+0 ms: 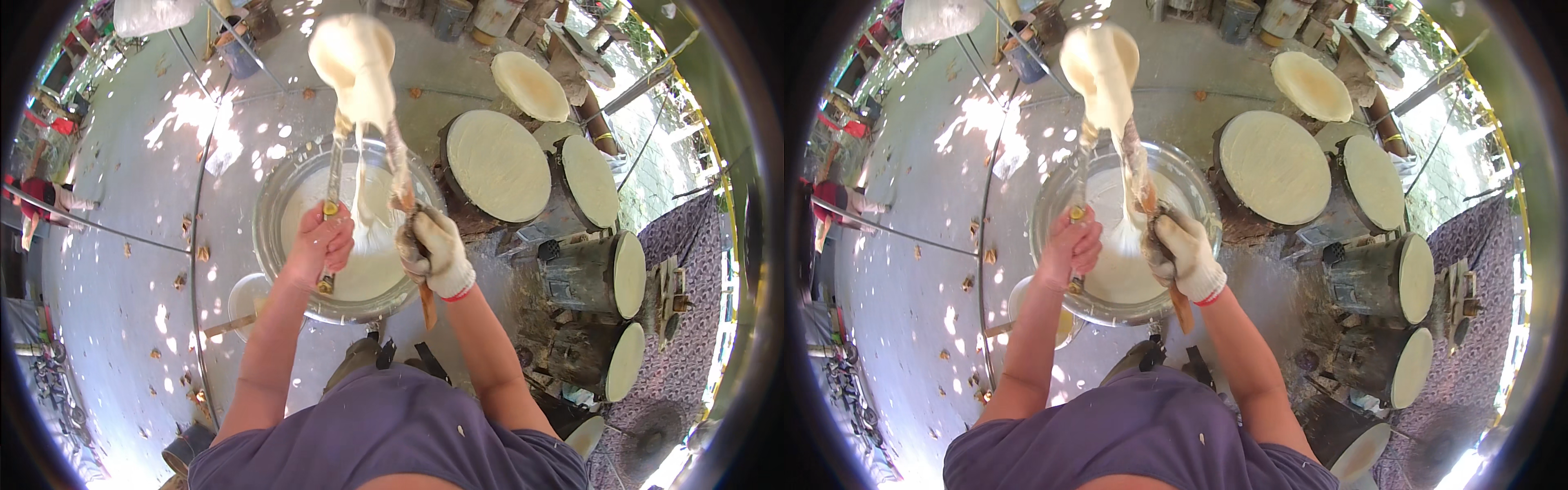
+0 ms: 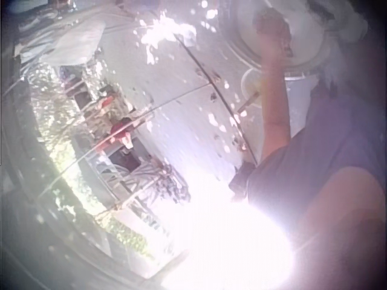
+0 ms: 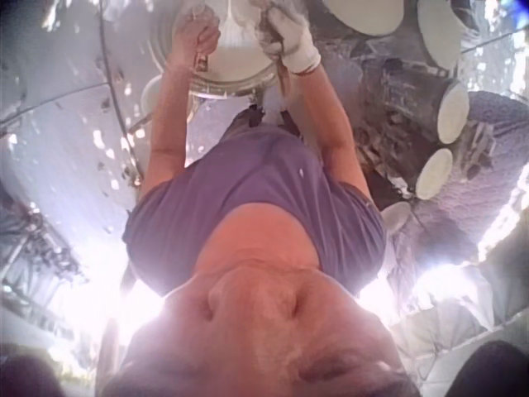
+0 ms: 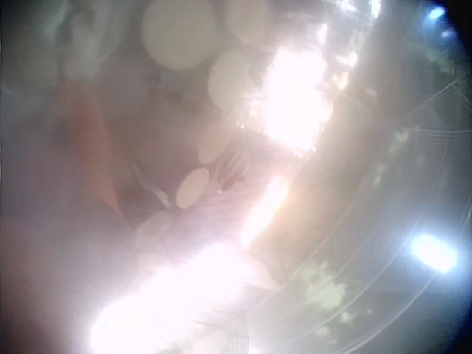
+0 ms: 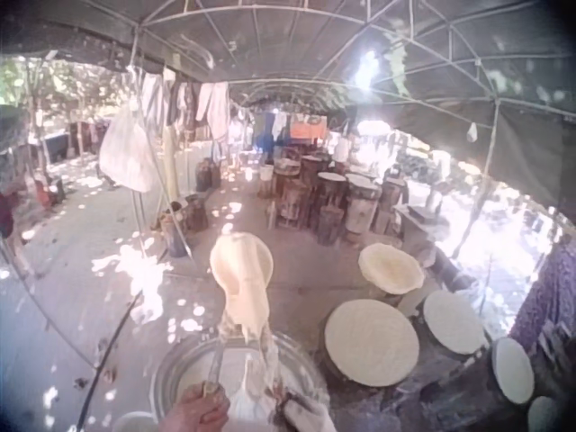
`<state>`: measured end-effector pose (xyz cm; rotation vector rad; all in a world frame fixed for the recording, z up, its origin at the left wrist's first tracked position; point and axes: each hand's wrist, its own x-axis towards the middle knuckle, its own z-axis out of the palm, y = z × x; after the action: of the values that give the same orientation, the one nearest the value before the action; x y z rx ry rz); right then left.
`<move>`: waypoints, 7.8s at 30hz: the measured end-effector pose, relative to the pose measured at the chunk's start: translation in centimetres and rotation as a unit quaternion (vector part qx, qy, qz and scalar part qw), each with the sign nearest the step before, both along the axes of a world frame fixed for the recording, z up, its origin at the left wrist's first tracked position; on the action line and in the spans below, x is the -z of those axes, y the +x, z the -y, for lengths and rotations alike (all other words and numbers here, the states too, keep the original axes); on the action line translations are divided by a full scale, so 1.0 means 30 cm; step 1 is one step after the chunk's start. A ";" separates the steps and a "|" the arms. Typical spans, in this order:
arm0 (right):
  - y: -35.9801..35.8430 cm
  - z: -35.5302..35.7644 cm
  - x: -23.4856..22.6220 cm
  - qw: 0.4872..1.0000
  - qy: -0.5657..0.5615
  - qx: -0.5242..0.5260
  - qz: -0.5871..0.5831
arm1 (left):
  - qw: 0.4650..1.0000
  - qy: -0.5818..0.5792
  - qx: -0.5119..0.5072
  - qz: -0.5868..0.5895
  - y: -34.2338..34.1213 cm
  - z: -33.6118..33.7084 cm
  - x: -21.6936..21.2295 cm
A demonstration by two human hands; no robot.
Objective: The person scoops batter from a large metal bowl and pours it onto several hot, round griddles. They use a wooden stick to spread the batter into thin, circular crepes and then lift the cooked crepes off the griddles with a spatula.
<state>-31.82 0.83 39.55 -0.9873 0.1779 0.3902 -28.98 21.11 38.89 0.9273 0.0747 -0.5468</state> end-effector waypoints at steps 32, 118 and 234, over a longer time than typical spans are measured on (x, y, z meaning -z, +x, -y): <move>-2.729 -0.116 0.359 0.640 -0.349 0.520 -0.446 | 0.400 0.117 0.890 -0.186 -2.052 1.126 0.170; -3.272 0.273 0.601 0.294 -0.037 0.871 -0.392 | 0.379 0.125 0.911 0.103 -2.574 1.846 0.398; -3.161 -0.104 1.055 0.054 -0.269 0.839 -0.470 | 0.320 0.133 0.918 -0.193 -2.155 1.178 0.212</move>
<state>-126.64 3.95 7.89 -0.3001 2.6178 -1.5733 -93.64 -14.24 32.53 0.7632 -0.6217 -3.0476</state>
